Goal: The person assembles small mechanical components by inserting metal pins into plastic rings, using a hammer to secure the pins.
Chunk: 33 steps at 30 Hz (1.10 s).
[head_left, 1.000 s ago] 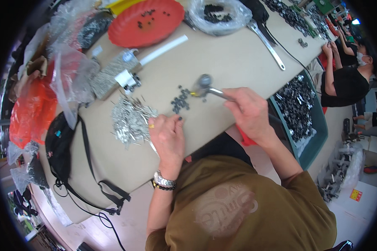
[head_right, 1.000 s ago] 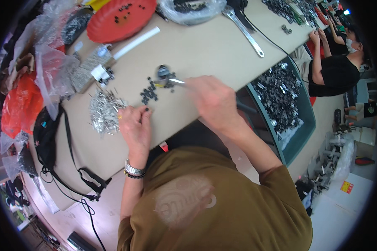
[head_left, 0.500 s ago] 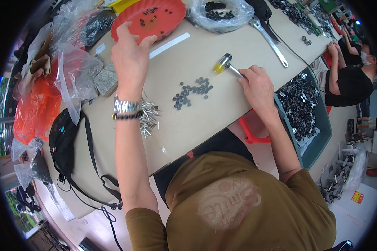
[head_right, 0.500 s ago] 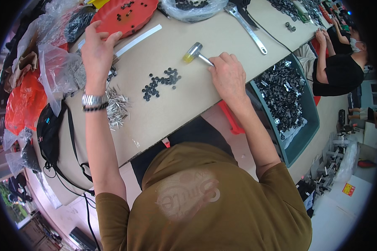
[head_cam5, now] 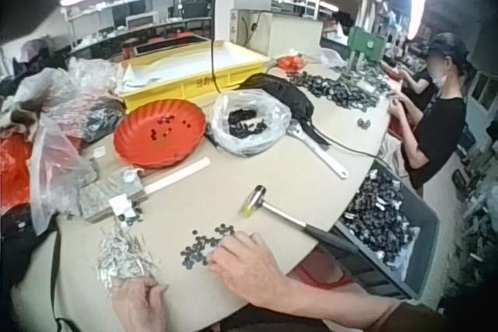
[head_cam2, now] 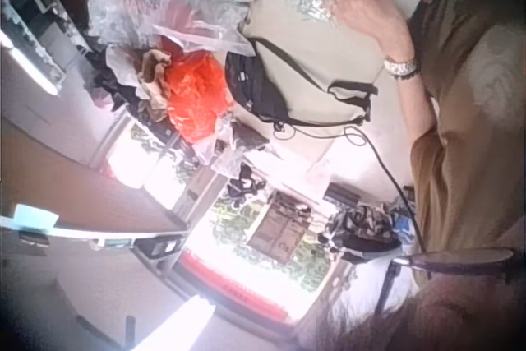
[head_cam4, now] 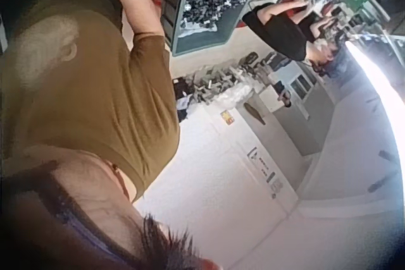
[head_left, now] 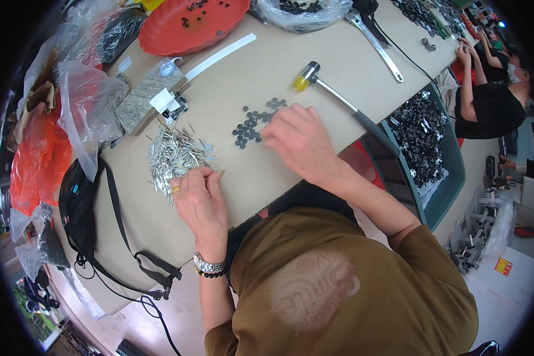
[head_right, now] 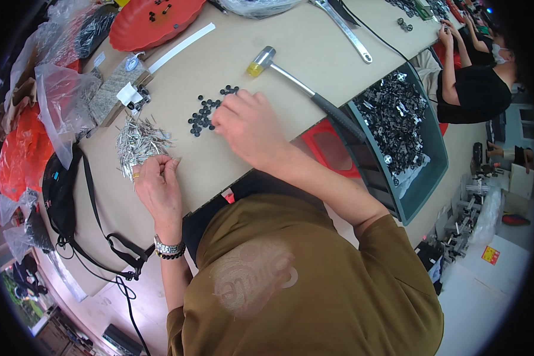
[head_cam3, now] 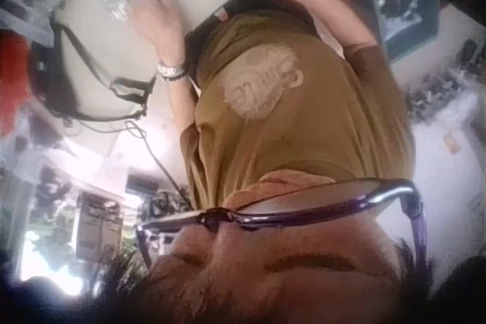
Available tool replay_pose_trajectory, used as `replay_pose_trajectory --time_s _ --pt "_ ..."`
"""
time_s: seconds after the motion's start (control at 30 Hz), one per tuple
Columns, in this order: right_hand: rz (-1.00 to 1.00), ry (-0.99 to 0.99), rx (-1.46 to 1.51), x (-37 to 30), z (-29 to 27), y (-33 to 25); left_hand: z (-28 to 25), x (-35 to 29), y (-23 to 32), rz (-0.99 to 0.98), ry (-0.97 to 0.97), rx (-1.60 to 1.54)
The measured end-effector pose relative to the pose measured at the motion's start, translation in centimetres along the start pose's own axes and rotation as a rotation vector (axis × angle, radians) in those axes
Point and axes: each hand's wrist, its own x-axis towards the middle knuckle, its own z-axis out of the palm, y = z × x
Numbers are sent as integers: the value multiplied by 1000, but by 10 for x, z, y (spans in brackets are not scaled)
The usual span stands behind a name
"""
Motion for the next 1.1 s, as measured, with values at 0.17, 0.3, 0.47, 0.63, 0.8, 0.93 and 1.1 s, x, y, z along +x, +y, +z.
replay_pose_trajectory --time_s 0.17,0.3,0.47,0.63,0.8,0.93,1.1 --pt "22 -14 -45 3 17 -8 4 -4 4 56 15 80" --pt "1 -17 -53 -4 15 -6 5 -9 2 110 4 116" --pt "37 -141 197 -16 6 -11 3 -14 15 -39 15 -209" --pt "104 -74 198 -18 -9 -6 -1 -7 29 -437 -171 -1062" --pt "215 12 178 -29 -29 12 13 -9 30 -417 -149 -1076" --pt "295 51 207 -37 -37 18 25 -6 20 -134 -74 -780" --pt "330 23 222 -45 -35 19 22 -1 32 -272 -131 -887"
